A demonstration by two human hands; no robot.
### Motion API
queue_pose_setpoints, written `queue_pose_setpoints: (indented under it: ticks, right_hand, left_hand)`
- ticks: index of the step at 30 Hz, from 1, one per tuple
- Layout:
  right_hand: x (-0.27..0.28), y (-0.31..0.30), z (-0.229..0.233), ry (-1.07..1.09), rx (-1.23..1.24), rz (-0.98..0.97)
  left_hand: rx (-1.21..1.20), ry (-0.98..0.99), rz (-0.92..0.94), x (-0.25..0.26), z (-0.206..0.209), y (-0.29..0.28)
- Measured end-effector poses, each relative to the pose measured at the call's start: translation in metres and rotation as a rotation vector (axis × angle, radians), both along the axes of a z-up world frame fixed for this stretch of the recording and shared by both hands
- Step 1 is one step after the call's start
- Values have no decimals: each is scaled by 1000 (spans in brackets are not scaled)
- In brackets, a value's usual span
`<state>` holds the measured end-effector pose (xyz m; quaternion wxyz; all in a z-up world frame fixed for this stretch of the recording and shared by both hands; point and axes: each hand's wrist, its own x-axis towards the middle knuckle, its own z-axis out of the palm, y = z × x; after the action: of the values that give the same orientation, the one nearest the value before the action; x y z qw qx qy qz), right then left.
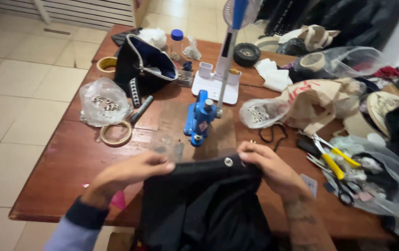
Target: Attaching metal grommets to a piece of black fabric using a hand-press machine.
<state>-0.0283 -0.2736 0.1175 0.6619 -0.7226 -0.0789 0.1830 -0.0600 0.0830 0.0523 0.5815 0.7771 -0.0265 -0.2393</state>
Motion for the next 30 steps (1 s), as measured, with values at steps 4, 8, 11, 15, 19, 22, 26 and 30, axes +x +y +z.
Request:
queue_pose_setpoints:
  ticks: [4,8,11,15,19,22,26,30]
  right_hand:
    - [-62,-54,41,-19,-93,134]
    - [-116,-101,84,-402,-161,218]
    - [-125,-109,62,-279,131,117]
    - [-69,-55,0,112,370,166]
    - [-48,-33,-43,385,390,149]
    - [-37,-26,-56,31,-43,244]
    - [-24,-7,-71,90,-38,85]
    - [-13,-5,-111,-29,-118,43]
  left_hand:
    - [-133,-58,-244,-59,47,20]
    - [363,-211,-411,-113,51,62]
    - [588,-249,-514,-118,117,20]
    - [-22,-338,-2,-76,91,-20]
    - [-7,-249,50,-65,54,-8]
    - [-212,-26,101,-66,28,9]
    - [269,-200,204,-54,13,6]
    - [536,-825,375,-43,0,-50]
